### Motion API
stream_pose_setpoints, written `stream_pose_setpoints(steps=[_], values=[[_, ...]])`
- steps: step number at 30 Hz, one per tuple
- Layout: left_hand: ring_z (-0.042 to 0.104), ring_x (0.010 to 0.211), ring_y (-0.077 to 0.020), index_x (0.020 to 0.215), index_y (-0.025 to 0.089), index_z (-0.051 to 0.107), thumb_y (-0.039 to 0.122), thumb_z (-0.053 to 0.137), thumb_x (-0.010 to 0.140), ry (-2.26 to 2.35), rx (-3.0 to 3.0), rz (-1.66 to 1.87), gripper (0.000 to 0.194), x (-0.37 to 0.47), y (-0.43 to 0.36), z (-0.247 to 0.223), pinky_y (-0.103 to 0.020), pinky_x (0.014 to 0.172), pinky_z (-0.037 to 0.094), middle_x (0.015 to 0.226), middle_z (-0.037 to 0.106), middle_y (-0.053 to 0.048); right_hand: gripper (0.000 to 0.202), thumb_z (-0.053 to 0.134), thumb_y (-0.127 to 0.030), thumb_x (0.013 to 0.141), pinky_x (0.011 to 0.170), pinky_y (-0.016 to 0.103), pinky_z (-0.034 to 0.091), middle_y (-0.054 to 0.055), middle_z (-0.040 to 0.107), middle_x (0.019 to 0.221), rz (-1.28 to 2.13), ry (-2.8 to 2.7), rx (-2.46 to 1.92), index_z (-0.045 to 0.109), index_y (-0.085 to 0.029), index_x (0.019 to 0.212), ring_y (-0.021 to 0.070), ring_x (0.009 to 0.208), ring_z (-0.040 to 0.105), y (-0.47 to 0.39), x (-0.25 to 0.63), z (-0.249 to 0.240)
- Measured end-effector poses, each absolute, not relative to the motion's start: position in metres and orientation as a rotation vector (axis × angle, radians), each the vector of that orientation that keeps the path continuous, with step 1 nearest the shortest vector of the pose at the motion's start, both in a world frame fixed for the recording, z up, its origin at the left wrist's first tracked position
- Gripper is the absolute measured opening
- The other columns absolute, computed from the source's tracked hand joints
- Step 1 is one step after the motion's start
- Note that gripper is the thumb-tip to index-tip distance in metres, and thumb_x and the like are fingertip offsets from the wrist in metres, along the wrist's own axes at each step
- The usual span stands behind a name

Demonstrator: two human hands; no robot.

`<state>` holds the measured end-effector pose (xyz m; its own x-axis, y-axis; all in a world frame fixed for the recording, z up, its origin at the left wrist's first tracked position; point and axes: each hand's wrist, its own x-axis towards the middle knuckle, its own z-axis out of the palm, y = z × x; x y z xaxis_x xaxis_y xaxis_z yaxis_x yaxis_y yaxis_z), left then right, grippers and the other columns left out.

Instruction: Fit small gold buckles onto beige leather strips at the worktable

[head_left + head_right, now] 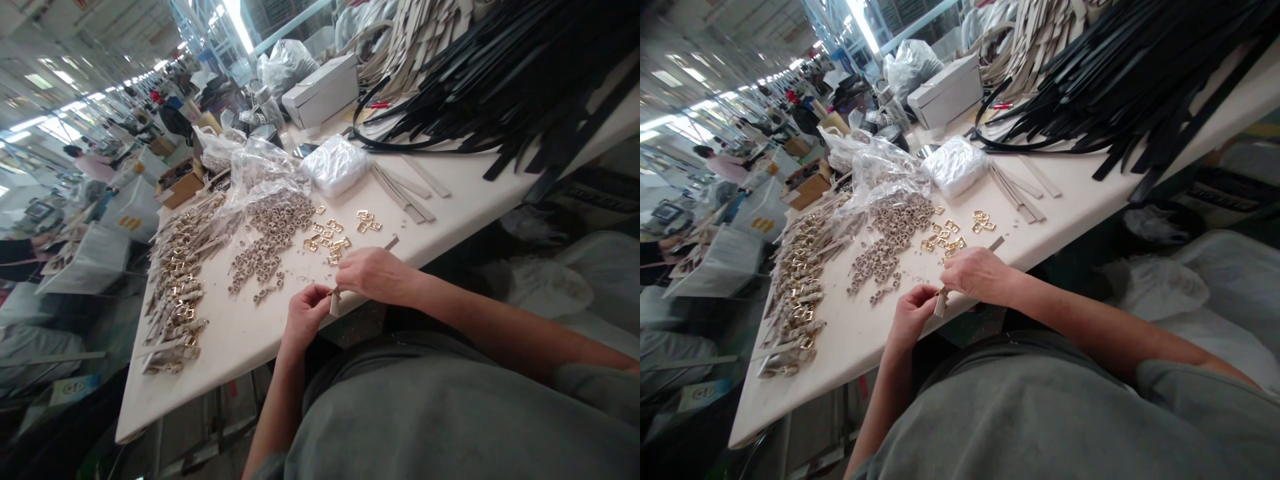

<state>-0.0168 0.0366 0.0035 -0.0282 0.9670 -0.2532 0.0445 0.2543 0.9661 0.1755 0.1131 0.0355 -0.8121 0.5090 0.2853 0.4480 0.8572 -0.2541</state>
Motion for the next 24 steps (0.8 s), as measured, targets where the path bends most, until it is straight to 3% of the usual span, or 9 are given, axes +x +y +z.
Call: stream_pose_setpoints(steps=[3, 5, 9, 14, 19, 24], values=[[0.060, 0.057, -0.0108, 0.076, 0.017, 0.068, 0.031, 0.079, 0.066, 1.357, 0.910, 1.167, 0.021, -0.014, 0.048, -0.001, -0.023, 0.061, 0.047, 0.063, 0.066, 0.002, 0.019, 0.057, -0.020, 0.096, 0.077, 0.030, 0.040, 0.007, 0.071, 0.091, 0.138, -2.456, -0.680, 0.068, -0.017, 0.081, 0.0193, 0.086, 0.061, 0.116, 0.172, 0.035], [0.058, 0.052, -0.0093, 0.075, 0.017, 0.066, 0.030, 0.079, 0.062, 1.313, 0.766, 1.284, 0.022, -0.009, 0.054, -0.004, -0.021, 0.056, 0.045, 0.059, 0.063, 0.004, 0.019, 0.057, -0.025, 0.096, 0.080, 0.030, 0.042, 0.008, 0.071, 0.095, 0.198, -2.252, -0.805, 0.069, -0.017, 0.084, 0.0193, 0.088, 0.062, 0.113, 0.172, 0.031], [0.056, 0.053, -0.0074, 0.075, 0.017, 0.064, 0.029, 0.081, 0.057, 1.204, 0.592, 1.410, 0.027, 0.004, 0.058, -0.007, -0.019, 0.055, 0.044, 0.060, 0.063, 0.004, 0.024, 0.065, -0.040, 0.090, 0.073, 0.029, 0.044, 0.007, 0.071, 0.089, 0.576, -2.180, -1.028, 0.071, -0.017, 0.088, 0.0195, 0.081, 0.064, 0.102, 0.170, 0.014], [0.059, 0.061, -0.0072, 0.078, 0.017, 0.065, 0.030, 0.085, 0.060, 1.129, 0.559, 1.392, 0.030, 0.022, 0.053, -0.005, -0.020, 0.061, 0.048, 0.075, 0.069, 0.001, 0.027, 0.063, -0.042, 0.088, 0.090, 0.035, 0.047, 0.008, 0.072, 0.103, 1.124, -1.838, -0.886, 0.074, -0.019, 0.096, 0.0234, 0.100, 0.064, 0.096, 0.163, 0.001], [0.060, 0.060, -0.0088, 0.078, 0.017, 0.063, 0.040, 0.086, 0.063, 1.169, 0.583, 1.380, 0.035, 0.031, 0.051, -0.004, -0.022, 0.060, 0.046, 0.067, 0.063, 0.002, 0.048, 0.070, -0.061, 0.078, 0.070, 0.031, 0.049, 0.005, 0.071, 0.084, 1.683, -1.304, -0.858, 0.077, -0.017, 0.095, 0.0187, 0.077, 0.060, 0.093, 0.154, 0.000], [0.062, 0.062, -0.0100, 0.080, 0.016, 0.063, 0.045, 0.085, 0.066, 1.159, 0.601, 1.369, 0.038, 0.034, 0.051, -0.010, -0.022, 0.059, 0.045, 0.070, 0.064, 0.001, 0.049, 0.077, -0.061, 0.067, 0.059, 0.028, 0.045, 0.005, 0.070, 0.079, 1.805, -1.117, -0.870, 0.077, -0.016, 0.086, 0.0158, 0.068, 0.055, 0.095, 0.147, -0.002]])
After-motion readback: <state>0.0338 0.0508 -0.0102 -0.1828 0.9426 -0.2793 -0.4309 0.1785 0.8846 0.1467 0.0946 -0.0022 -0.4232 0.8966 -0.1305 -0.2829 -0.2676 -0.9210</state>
